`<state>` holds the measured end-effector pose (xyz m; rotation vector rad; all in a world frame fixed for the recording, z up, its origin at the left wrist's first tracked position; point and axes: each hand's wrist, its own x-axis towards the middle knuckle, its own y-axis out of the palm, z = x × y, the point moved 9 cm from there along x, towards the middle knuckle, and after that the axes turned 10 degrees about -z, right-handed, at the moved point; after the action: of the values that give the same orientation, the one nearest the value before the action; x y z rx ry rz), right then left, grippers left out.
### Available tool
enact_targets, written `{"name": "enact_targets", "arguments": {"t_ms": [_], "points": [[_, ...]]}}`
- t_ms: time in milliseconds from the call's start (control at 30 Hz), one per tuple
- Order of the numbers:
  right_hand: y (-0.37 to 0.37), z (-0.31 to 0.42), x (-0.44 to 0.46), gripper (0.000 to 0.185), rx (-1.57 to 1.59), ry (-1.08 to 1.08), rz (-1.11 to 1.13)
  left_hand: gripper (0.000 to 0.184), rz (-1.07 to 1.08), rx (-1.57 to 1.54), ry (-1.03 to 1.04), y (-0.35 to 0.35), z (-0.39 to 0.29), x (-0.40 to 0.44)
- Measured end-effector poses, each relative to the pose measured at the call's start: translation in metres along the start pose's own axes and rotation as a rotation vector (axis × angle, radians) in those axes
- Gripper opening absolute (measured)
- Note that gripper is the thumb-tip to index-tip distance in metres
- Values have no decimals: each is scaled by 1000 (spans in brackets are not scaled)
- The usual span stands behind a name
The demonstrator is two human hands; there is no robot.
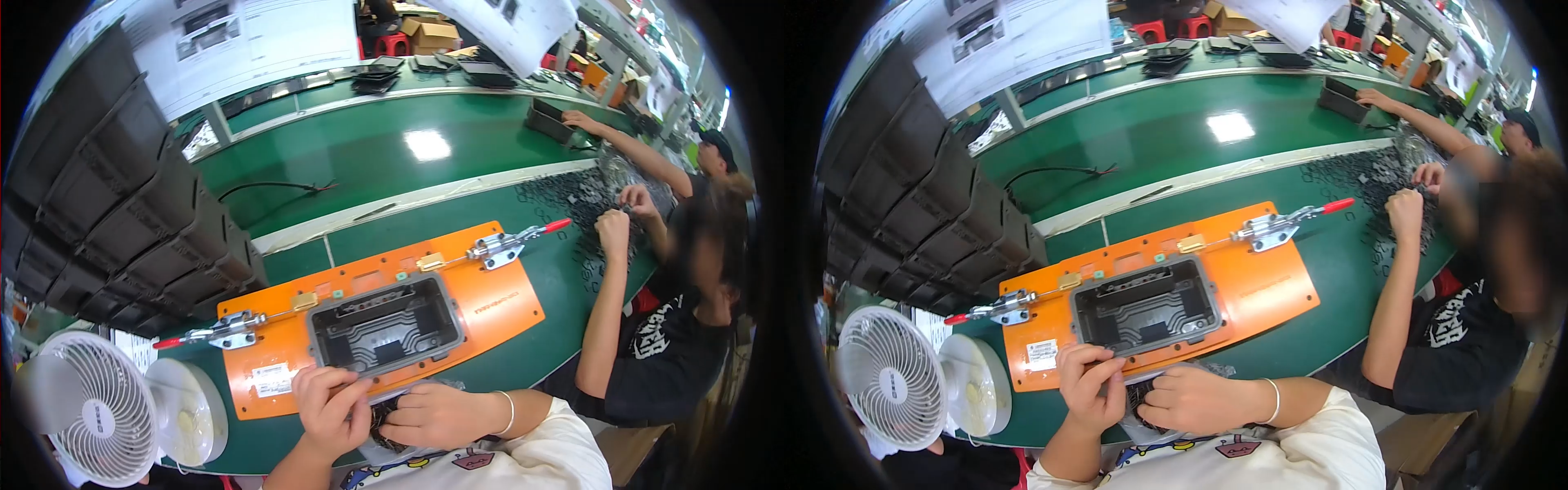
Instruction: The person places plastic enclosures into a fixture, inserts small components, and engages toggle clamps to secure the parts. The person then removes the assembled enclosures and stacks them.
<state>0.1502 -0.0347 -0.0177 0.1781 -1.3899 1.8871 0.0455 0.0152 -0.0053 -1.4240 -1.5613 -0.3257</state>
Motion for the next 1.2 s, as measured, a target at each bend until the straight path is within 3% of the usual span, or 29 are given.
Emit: {"name": "enact_targets", "arguments": {"t_ms": [133, 233, 333, 467, 1200], "points": [[-6, 1, 2, 22, 17, 3, -18, 24, -4, 1, 2, 0, -1, 0], [4, 0, -1, 16, 21, 20, 114, 24, -6, -3, 5, 1, -1, 0], [15, -2, -6, 28, -91, 22, 160, 24, 0, 1, 7, 1, -2, 0], [17, -3, -5, 16, -103, 75, 130, 24, 8, 12, -12, 2, -2, 0], [18, -2, -6, 14, -128, 83, 31, 22, 47, 29, -29, 4, -2, -1]]}}
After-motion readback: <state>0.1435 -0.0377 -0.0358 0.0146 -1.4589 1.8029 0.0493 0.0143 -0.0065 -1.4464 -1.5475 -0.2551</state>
